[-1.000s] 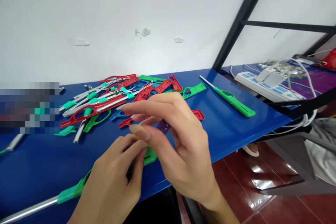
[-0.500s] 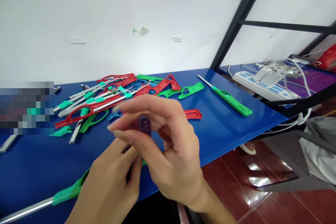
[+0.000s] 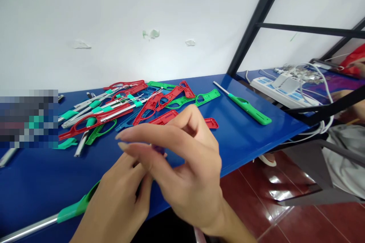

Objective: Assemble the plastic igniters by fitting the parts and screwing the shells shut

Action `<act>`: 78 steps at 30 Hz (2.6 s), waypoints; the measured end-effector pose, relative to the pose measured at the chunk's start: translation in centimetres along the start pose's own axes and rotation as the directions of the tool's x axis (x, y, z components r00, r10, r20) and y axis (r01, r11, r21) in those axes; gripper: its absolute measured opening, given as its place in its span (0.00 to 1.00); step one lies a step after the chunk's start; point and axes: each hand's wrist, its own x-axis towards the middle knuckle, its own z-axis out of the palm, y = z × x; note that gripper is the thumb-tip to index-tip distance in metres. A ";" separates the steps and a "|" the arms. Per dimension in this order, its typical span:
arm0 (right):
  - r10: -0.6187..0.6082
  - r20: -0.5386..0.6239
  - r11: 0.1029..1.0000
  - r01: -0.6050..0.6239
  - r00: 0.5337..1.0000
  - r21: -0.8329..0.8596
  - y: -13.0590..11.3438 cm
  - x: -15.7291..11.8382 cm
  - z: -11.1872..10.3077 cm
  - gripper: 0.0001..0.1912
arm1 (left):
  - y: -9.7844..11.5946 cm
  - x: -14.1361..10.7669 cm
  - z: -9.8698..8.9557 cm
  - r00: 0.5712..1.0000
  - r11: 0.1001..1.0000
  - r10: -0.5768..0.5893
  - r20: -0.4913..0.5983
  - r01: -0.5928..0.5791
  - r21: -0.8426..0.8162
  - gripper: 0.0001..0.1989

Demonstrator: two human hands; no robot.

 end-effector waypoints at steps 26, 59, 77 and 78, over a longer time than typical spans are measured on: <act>0.068 -0.029 0.998 -0.068 0.997 -0.015 0.3 -0.4 -0.4 0.18 | 0.0 -0.3 0.3 0.999 0.998 -0.023 0.038 0.025 -0.054 0.21; 0.054 0.083 0.994 -0.046 0.995 -0.100 -1.3 -0.9 -2.1 0.22 | 0.2 -0.3 0.0 0.999 0.999 -0.017 0.051 0.018 -0.030 0.21; 0.120 0.126 0.993 -0.117 0.985 -0.033 -0.7 -1.0 -1.6 0.17 | 0.0 -0.3 0.2 0.997 0.998 -0.031 0.064 0.034 -0.046 0.20; 0.103 0.124 0.995 -0.104 0.987 -0.003 -0.5 -0.9 -1.5 0.17 | 0.0 -0.3 0.2 0.997 0.998 -0.032 0.066 0.035 -0.048 0.20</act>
